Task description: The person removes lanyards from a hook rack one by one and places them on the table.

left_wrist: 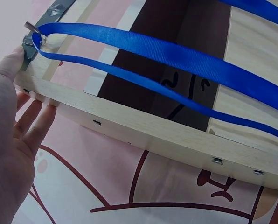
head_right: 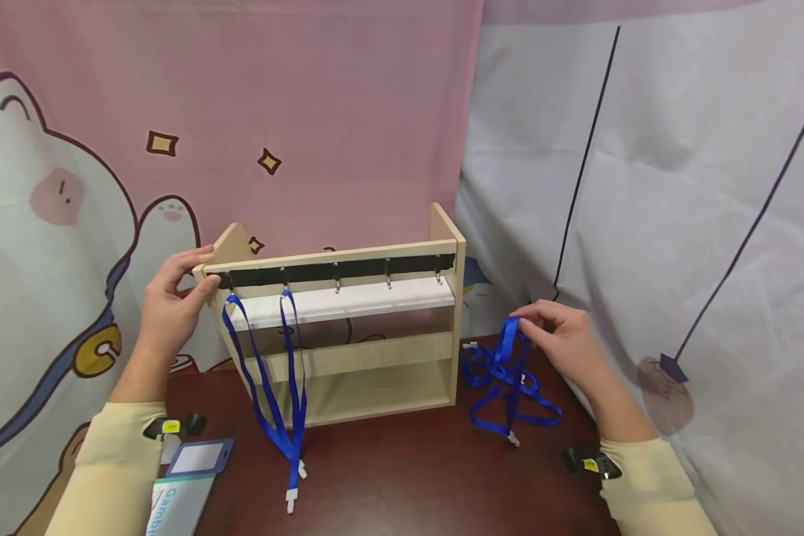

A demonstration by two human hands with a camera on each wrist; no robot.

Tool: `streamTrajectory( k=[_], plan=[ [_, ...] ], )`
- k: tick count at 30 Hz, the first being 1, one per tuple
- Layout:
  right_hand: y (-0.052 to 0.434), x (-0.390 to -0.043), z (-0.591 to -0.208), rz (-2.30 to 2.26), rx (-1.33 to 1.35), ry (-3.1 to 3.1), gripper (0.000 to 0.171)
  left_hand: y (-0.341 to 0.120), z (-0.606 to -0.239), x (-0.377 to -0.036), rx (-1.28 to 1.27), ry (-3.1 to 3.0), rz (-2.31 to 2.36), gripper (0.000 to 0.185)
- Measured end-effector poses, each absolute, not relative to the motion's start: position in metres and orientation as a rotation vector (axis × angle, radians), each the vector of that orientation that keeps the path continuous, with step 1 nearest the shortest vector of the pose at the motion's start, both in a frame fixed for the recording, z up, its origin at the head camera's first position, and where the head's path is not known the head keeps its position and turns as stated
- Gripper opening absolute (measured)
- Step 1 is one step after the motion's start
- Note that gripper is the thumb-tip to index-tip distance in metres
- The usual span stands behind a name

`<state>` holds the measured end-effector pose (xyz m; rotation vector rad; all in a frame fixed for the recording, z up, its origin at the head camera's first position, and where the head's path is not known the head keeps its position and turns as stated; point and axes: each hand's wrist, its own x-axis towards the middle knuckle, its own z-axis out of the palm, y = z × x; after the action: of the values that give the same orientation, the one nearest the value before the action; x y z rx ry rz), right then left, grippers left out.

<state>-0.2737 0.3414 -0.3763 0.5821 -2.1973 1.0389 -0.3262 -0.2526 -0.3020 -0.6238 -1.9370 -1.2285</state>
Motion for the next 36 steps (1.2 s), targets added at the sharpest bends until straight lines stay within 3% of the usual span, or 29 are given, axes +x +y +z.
streamTrajectory(
  k=[10, 36],
  plan=[
    [0.354, -0.275, -0.372, 1.004, 0.517, -2.263, 0.019, -0.253, -0.302, -0.325, -0.611, -1.948, -1.224, 0.032],
    [0.335, -0.303, -0.448, 1.074, 0.511, -2.485, 0.011, -0.252, -0.302, -0.326, -0.600, -1.956, -1.223, 0.033]
  ],
)
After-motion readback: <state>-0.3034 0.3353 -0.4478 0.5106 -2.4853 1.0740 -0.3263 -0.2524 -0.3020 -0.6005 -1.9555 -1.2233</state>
